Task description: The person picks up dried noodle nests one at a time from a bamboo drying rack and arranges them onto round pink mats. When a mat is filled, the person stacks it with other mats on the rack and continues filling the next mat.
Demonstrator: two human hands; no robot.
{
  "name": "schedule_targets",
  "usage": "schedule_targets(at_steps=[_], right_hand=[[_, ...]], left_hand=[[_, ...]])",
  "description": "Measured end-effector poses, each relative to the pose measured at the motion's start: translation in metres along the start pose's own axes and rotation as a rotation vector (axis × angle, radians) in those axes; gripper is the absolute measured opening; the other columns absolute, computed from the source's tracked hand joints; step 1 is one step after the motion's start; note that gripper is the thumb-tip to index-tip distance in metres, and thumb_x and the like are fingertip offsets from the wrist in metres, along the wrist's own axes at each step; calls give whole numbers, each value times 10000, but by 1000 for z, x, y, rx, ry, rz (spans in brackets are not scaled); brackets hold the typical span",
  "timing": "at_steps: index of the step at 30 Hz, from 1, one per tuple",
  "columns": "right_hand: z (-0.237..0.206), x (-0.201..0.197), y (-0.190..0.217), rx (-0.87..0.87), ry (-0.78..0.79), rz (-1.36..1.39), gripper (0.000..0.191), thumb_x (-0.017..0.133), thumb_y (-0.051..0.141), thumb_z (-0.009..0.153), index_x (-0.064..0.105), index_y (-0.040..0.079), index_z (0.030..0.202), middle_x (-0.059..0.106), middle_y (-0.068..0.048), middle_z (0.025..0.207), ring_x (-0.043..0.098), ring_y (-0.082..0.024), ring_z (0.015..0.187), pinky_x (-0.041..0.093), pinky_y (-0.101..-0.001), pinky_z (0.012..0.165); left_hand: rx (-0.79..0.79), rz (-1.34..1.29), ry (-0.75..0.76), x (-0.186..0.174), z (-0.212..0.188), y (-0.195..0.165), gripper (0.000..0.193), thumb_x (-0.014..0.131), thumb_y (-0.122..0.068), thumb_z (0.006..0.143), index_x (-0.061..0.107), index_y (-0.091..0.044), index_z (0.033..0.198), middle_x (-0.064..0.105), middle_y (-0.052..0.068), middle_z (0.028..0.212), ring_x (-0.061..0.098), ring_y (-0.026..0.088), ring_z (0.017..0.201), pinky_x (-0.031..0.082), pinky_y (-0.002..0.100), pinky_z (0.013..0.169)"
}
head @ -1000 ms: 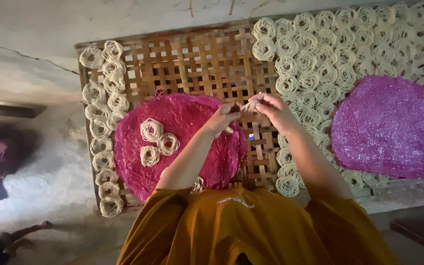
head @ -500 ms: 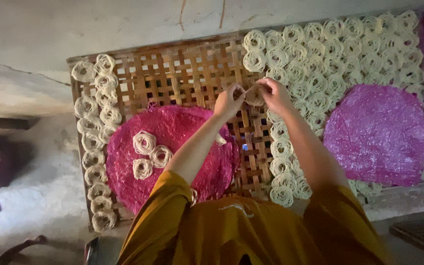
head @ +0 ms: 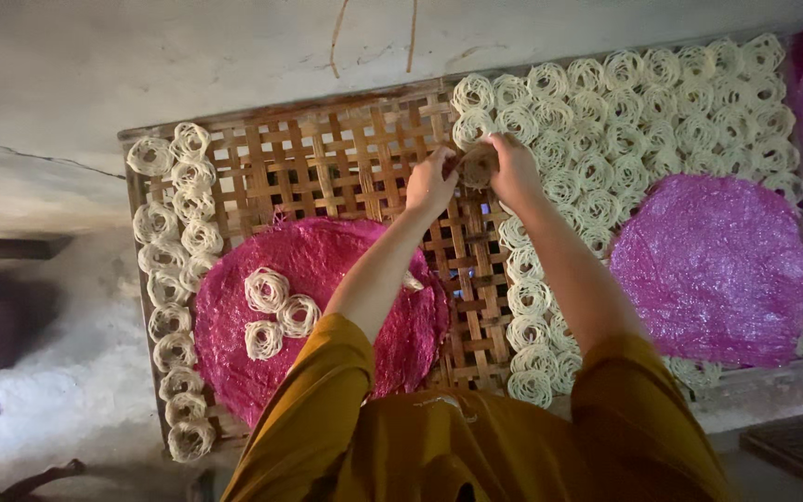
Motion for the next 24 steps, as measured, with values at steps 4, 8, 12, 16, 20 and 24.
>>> schedule_targets(at_steps=[4,8,12,16,20,24], right_hand=[[-5,-2,2,-52,-41,-98,581,718,-146,698,642,6,1254,616,-274,1261,624,-495,1127,546,-514,888],[-12,-4,-6,-10,-58,42,484,721,-135,838,663,54,1280,647,-204,1261,663,-431,1132,556,-497,931],[-17,-7,-18,-11,-139,118,425,713,-71,855,671,86,1248,623,-148,1304,681,-347,1143,598,-392,878],[-32,-10,-22,-100,-196,-189,292,802,10,863,733,100,1133,656,-92,1178,635,-332,1122,574,-429,900],[-43,-4,-22,-81,-55,-369,252,820,85,846,745,81,1087,637,-86,1138,585,-273,1084,558,-383,901],[-43,1,-13,-167,-64,-505,231,811,115,851,759,99,1076,627,-61,1172,577,-279,1129,540,-400,931]], left_hand=[[72,50,-124,0,-4,1,359,696,-145,904,639,-98,1256,659,123,1262,695,344,1041,582,454,844],[92,158,-106,5,-7,2,356,672,-151,925,639,-145,1279,567,74,1330,664,321,1095,584,439,844],[269,294,-145,9,-9,-3,340,689,-143,923,666,-197,1258,543,42,1304,586,269,1222,545,421,974],[334,482,3,16,-22,-5,390,712,-135,870,669,-225,1247,505,53,1322,467,270,1307,431,461,1106],[325,545,67,25,-28,-7,536,763,-133,773,646,-197,1292,481,56,1355,412,285,1353,393,482,1099],[425,653,-66,32,-19,-21,587,763,-106,708,648,-157,1282,510,68,1332,436,299,1294,394,481,1054]])
Point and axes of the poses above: each hand's wrist, its own z-axis towards the middle knuckle, its own x-axis out of the palm, y = z × x, the point moved 3 cm from there along z, towards the middle knuckle
